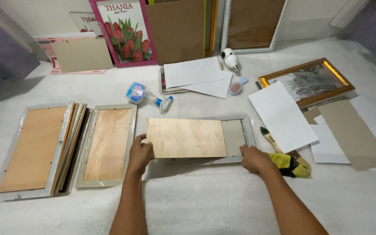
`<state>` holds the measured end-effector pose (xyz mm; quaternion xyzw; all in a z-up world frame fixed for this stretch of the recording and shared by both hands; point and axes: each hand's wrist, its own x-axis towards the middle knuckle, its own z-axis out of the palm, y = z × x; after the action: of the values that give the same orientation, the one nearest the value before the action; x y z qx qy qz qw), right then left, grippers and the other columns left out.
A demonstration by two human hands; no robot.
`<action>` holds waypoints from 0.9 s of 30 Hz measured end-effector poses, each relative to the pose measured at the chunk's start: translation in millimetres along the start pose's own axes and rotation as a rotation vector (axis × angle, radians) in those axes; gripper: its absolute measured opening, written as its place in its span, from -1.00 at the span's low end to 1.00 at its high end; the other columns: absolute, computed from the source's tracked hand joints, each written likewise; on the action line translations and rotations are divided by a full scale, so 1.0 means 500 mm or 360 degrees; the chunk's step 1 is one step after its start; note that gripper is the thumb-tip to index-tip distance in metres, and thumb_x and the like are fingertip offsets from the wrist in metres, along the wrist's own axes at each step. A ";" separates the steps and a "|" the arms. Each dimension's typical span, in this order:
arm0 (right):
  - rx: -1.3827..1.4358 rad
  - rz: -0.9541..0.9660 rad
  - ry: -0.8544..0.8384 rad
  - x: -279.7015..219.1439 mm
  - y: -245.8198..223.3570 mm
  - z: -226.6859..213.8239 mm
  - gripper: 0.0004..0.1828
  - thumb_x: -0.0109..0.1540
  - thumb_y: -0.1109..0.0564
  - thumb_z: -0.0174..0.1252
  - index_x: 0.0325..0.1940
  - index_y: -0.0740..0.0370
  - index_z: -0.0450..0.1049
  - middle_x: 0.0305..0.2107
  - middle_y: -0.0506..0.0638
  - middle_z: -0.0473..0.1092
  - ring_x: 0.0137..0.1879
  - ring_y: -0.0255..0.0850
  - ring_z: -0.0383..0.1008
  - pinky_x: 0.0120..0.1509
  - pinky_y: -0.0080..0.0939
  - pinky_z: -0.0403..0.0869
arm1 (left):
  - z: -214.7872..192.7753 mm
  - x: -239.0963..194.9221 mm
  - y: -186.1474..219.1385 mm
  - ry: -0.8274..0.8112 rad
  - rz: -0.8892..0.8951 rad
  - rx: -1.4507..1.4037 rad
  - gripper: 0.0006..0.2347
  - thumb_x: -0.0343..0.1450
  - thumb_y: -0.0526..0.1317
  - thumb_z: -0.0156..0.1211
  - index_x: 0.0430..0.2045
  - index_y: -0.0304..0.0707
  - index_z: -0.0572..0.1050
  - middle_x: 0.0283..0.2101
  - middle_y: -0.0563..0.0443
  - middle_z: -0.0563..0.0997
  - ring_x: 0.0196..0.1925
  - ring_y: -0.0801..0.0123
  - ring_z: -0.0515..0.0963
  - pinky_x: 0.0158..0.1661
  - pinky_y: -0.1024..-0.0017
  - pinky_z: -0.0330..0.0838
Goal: The person works on a picture frame lying face-down on a padded table. They remove the wooden backing board, brush and wipe the glass with a cloth, place a white paper insert onto the glass, then reinsert the wooden backing board and press it into the frame, finally wiping the frame surface with a cloth.
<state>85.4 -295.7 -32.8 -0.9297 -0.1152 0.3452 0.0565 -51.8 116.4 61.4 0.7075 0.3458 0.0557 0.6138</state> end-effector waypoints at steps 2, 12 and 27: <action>0.0022 -0.0012 -0.0021 -0.053 -0.032 -0.034 -0.31 0.21 0.10 -0.06 0.48 -0.09 0.34 0.51 0.07 0.08 0.57 0.19 0.09 0.44 0.38 0.27 | 0.003 -0.020 0.021 0.0007 0.0002 0.0070 -0.64 0.44 -0.35 0.03 0.16 -0.44 0.40 -0.36 -0.26 0.56 -0.36 0.18 0.56 -0.41 0.25 0.57; 0.0021 -0.0010 -0.0049 -0.019 -0.028 -0.018 -0.31 0.23 0.10 -0.04 0.49 -0.07 0.32 0.52 0.05 0.08 0.61 0.21 0.00 0.42 0.51 0.23 | 0.040 -0.015 0.009 0.0066 -0.0043 0.0458 -0.37 0.30 -0.15 0.41 0.24 -0.44 0.30 -0.05 -0.55 0.54 -0.12 -0.14 0.67 -0.33 0.15 0.71; 0.0066 -0.0396 -0.0070 -0.162 -0.188 -0.074 -0.22 0.27 0.13 -0.07 0.61 0.15 0.02 0.55 0.21 -0.08 0.63 0.24 -0.13 0.55 0.45 0.05 | 0.083 -0.003 -0.031 -0.0020 -0.0018 0.0914 -0.45 0.37 -0.03 0.32 0.19 -0.40 0.39 0.05 -0.44 0.60 0.17 -0.22 0.58 0.09 0.03 0.52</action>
<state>33.6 -226.1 63.5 -0.8991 -0.2236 0.3581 0.1155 -38.6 81.0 38.0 0.8507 0.3476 -0.0524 0.3909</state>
